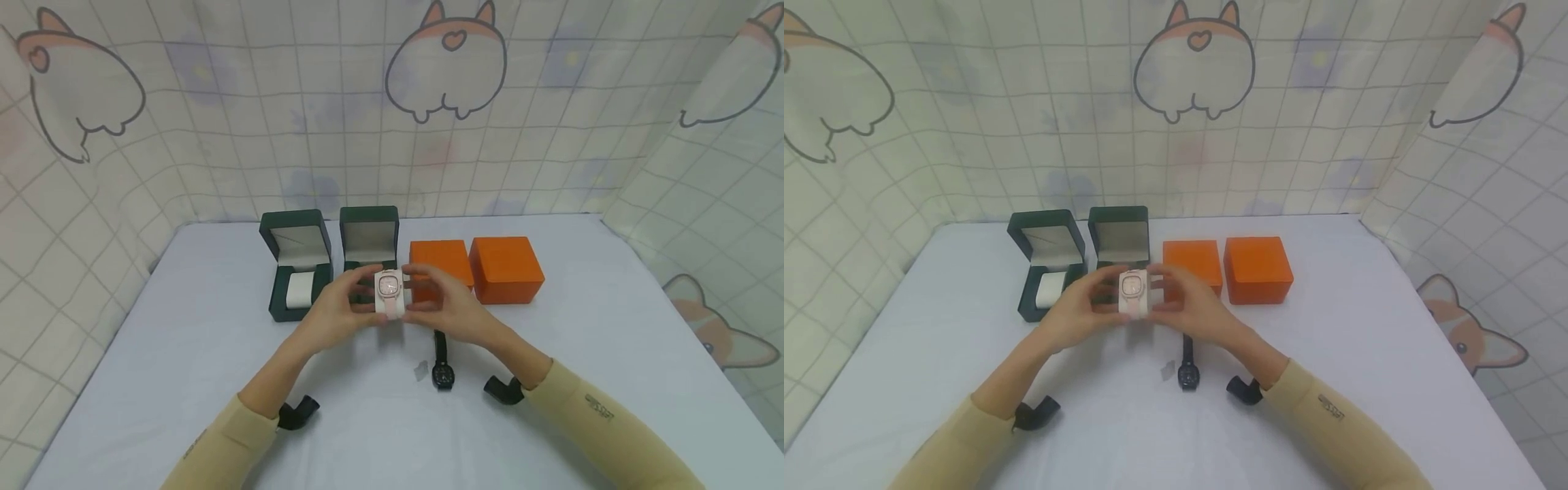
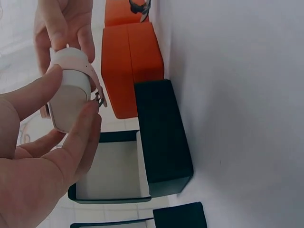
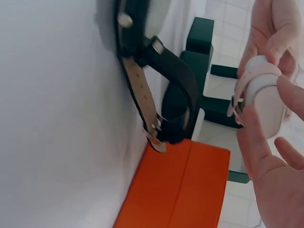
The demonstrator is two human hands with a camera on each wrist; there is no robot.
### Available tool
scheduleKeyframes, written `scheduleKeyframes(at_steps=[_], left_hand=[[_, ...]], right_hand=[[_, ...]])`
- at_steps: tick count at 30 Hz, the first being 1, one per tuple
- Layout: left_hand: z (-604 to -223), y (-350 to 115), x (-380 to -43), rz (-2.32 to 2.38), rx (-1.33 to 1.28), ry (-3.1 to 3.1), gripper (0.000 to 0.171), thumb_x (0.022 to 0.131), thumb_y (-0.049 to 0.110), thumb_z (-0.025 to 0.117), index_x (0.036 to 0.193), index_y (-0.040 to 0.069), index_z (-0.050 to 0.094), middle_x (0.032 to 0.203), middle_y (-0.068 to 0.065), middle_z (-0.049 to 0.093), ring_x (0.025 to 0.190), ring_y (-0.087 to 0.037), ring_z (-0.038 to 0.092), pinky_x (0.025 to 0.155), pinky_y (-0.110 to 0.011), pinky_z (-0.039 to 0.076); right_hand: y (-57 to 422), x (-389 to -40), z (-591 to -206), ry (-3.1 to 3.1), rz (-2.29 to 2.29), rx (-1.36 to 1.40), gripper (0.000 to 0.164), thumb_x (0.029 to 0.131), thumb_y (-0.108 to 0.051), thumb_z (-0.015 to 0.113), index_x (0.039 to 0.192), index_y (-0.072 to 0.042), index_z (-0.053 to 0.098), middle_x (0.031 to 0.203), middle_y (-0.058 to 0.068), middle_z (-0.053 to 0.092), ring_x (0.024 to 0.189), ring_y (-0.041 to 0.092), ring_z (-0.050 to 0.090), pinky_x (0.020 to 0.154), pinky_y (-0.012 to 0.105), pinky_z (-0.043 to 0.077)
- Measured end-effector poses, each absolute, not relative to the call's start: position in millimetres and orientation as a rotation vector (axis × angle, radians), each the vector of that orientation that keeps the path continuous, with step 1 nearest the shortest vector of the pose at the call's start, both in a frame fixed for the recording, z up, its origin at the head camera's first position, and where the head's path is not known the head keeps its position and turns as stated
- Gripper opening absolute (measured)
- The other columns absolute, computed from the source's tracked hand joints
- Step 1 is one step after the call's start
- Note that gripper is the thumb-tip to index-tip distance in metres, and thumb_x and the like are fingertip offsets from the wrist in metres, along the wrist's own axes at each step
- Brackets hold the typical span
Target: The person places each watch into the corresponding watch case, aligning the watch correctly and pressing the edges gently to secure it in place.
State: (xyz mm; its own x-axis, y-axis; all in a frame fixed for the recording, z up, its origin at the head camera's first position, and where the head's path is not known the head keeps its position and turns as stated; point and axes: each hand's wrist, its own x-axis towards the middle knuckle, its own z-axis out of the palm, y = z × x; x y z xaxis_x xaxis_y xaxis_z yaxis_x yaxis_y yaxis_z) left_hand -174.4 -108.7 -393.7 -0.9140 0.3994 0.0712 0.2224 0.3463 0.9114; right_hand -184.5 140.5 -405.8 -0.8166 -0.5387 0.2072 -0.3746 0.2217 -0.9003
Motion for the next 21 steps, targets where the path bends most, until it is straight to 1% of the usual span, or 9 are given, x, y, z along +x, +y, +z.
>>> scheduleKeyframes(at_steps=[2, 4, 8, 10, 14, 17, 21], left_hand=[[-393, -111, -177, 1.618, 0.552, 2.436, 0.082, 0.081, 0.0, 0.087, 0.152, 0.013, 0.047, 0.143, -0.009, 0.049, 0.123, -0.031, 0.057, 0.092, -0.029, 0.056], [-392, -114, -179, 1.616, 0.544, 2.437, 0.082, 0.081, 0.0, 0.087, 0.152, 0.013, 0.047, 0.143, -0.008, 0.049, 0.123, -0.03, 0.057, 0.092, -0.03, 0.056], [-392, -121, -186, 1.586, 0.521, 2.463, 0.083, 0.082, -0.001, 0.085, 0.153, 0.012, 0.045, 0.147, -0.008, 0.047, 0.125, -0.031, 0.057, 0.092, -0.031, 0.056], [-394, -124, -190, 1.556, 0.509, 2.486, 0.083, 0.083, -0.001, 0.085, 0.154, 0.012, 0.044, 0.15, -0.009, 0.046, 0.126, -0.032, 0.057, 0.093, -0.032, 0.057], [-396, -127, -198, 1.53, 0.476, 2.492, 0.084, 0.084, -0.002, 0.084, 0.155, 0.011, 0.042, 0.152, -0.01, 0.044, 0.126, -0.034, 0.057, 0.093, -0.034, 0.056], [-398, -129, -203, 1.511, 0.461, 2.492, 0.084, 0.085, -0.001, 0.083, 0.156, 0.012, 0.041, 0.152, -0.011, 0.043, 0.125, -0.035, 0.057, 0.095, -0.036, 0.056], [-400, -132, -210, 1.476, 0.452, 2.509, 0.082, 0.086, 0.0, 0.082, 0.156, 0.012, 0.041, 0.152, -0.012, 0.043, 0.124, -0.034, 0.058, 0.097, -0.038, 0.055]], right_hand=[[141, -187, -404, 2.344, -1.649, -0.882, 0.071, 0.089, 0.002, 0.079, 0.15, -0.006, 0.044, 0.153, 0.015, 0.045, 0.132, 0.043, 0.053, 0.093, 0.032, 0.056], [142, -188, -401, 2.362, -1.643, -0.866, 0.069, 0.089, 0.003, 0.078, 0.149, -0.007, 0.045, 0.151, 0.015, 0.047, 0.13, 0.043, 0.054, 0.093, 0.032, 0.056], [142, -191, -395, 2.388, -1.631, -0.81, 0.068, 0.089, 0.001, 0.078, 0.148, -0.012, 0.047, 0.147, 0.011, 0.052, 0.126, 0.036, 0.059, 0.094, 0.032, 0.055], [142, -192, -391, 2.402, -1.627, -0.802, 0.067, 0.089, 0.0, 0.079, 0.147, -0.013, 0.048, 0.144, 0.01, 0.054, 0.124, 0.032, 0.06, 0.094, 0.032, 0.055], [142, -196, -386, 2.41, -1.629, -0.819, 0.066, 0.089, 0.002, 0.079, 0.146, -0.01, 0.049, 0.14, 0.01, 0.057, 0.121, 0.029, 0.063, 0.093, 0.032, 0.056], [141, -197, -384, 2.405, -1.628, -0.819, 0.065, 0.089, 0.001, 0.079, 0.146, -0.008, 0.049, 0.139, 0.011, 0.058, 0.118, 0.03, 0.064, 0.092, 0.031, 0.056], [141, -199, -382, 2.399, -1.623, -0.809, 0.065, 0.089, -0.001, 0.08, 0.146, -0.006, 0.049, 0.14, 0.01, 0.058, 0.119, 0.031, 0.064, 0.092, 0.032, 0.056]])
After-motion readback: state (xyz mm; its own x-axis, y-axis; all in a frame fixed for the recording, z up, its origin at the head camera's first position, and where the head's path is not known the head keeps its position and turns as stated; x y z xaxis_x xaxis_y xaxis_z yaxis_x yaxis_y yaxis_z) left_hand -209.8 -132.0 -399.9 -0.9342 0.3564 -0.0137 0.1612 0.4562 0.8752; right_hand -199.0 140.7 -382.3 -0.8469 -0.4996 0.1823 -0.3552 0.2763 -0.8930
